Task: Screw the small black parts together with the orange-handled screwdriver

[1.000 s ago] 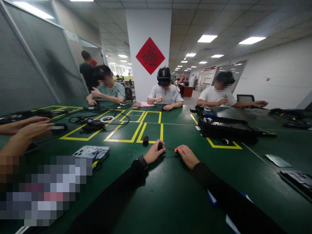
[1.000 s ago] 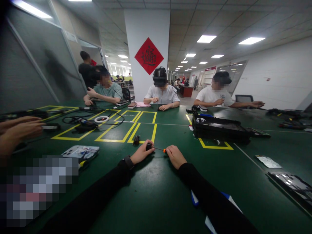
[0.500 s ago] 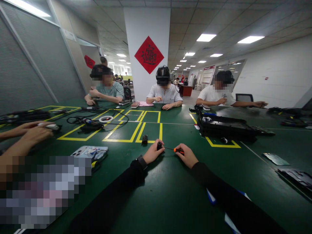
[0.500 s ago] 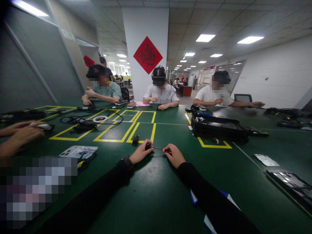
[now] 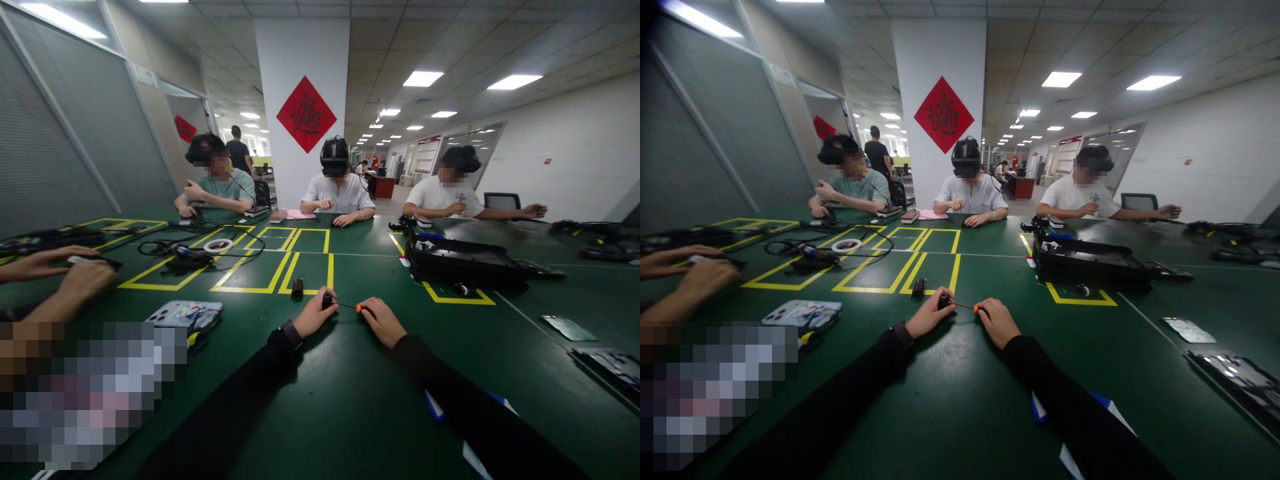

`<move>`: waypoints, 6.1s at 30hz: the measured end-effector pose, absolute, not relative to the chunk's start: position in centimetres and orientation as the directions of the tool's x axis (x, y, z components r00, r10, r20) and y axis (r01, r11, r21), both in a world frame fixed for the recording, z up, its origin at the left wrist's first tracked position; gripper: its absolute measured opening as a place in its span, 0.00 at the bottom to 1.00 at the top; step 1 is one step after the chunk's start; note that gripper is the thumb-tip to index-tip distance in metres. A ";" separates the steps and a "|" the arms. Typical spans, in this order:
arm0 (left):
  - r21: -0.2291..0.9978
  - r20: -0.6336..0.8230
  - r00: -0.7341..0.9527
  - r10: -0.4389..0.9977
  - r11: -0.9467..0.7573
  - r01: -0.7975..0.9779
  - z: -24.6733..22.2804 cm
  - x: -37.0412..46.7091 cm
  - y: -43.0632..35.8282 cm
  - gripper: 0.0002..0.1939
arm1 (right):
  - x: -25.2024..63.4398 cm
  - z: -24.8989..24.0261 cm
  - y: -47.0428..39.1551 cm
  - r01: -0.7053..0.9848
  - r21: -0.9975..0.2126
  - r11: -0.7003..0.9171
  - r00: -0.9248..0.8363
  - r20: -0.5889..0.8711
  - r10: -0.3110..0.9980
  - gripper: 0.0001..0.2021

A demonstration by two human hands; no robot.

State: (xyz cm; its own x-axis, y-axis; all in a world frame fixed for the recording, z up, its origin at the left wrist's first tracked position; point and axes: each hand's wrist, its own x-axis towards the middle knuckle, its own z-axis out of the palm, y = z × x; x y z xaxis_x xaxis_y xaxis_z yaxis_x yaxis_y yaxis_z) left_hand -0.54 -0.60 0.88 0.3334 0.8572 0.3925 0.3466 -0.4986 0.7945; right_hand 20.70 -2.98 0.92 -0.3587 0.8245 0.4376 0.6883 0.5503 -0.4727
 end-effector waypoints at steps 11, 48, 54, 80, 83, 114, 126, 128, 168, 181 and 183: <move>0.808 0.385 0.323 0.864 -0.485 0.335 1.0 -0.5 -0.7 0.10 | 20.8 1.0 -3.0 0.647 -0.575 0.500 -0.293 0.418 0.860 0.09; 0.764 0.408 0.356 0.840 -0.528 0.371 0.9 -0.6 -0.6 0.10 | 21.0 0.5 -2.7 0.657 -0.550 0.515 -0.279 0.457 0.845 0.09; 0.762 0.417 0.353 0.837 -0.534 0.366 0.9 -0.6 -0.6 0.10 | 20.9 0.8 -2.7 0.670 -0.482 0.564 -0.339 0.478 0.811 0.09; 0.785 0.399 0.339 0.852 -0.509 0.354 0.9 -0.5 -0.6 0.10 | 20.9 0.4 -2.9 0.677 -0.533 0.507 -0.281 0.449 0.848 0.07; 0.786 0.399 0.341 0.851 -0.509 0.351 0.9 -0.5 -0.7 0.10 | 20.9 0.4 -2.9 0.673 -0.548 0.497 -0.287 0.426 0.858 0.08; 0.809 0.381 0.321 0.867 -0.481 0.338 0.9 -0.5 -0.7 0.10 | 21.3 0.8 -2.6 0.670 -0.491 0.557 -0.309 0.498 0.811 0.06; 0.798 0.395 0.323 0.860 -0.495 0.345 0.6 -0.5 -0.4 0.10 | 21.5 0.2 -1.7 0.683 -0.487 0.544 -0.301 0.491 0.817 0.13; 0.801 0.390 0.322 0.863 -0.490 0.343 0.5 -0.5 -0.4 0.10 | 21.5 0.3 -1.7 0.696 -0.445 0.563 -0.320 0.510 0.798 0.12; 0.779 0.396 0.359 0.845 -0.516 0.355 0.7 -0.6 -0.5 0.10 | 21.3 1.2 -2.9 0.760 -0.353 0.545 -0.341 0.497 0.798 0.10; 0.779 0.400 0.369 0.839 -0.524 0.345 0.9 -0.5 -0.6 0.10 | 20.6 0.5 -2.7 0.667 -0.488 0.562 -0.334 0.478 0.812 0.10; 0.786 0.397 0.359 0.845 -0.515 0.342 0.8 -0.5 -0.5 0.10 | 20.7 0.4 -2.6 0.654 -0.454 0.605 -0.366 0.509 0.779 0.13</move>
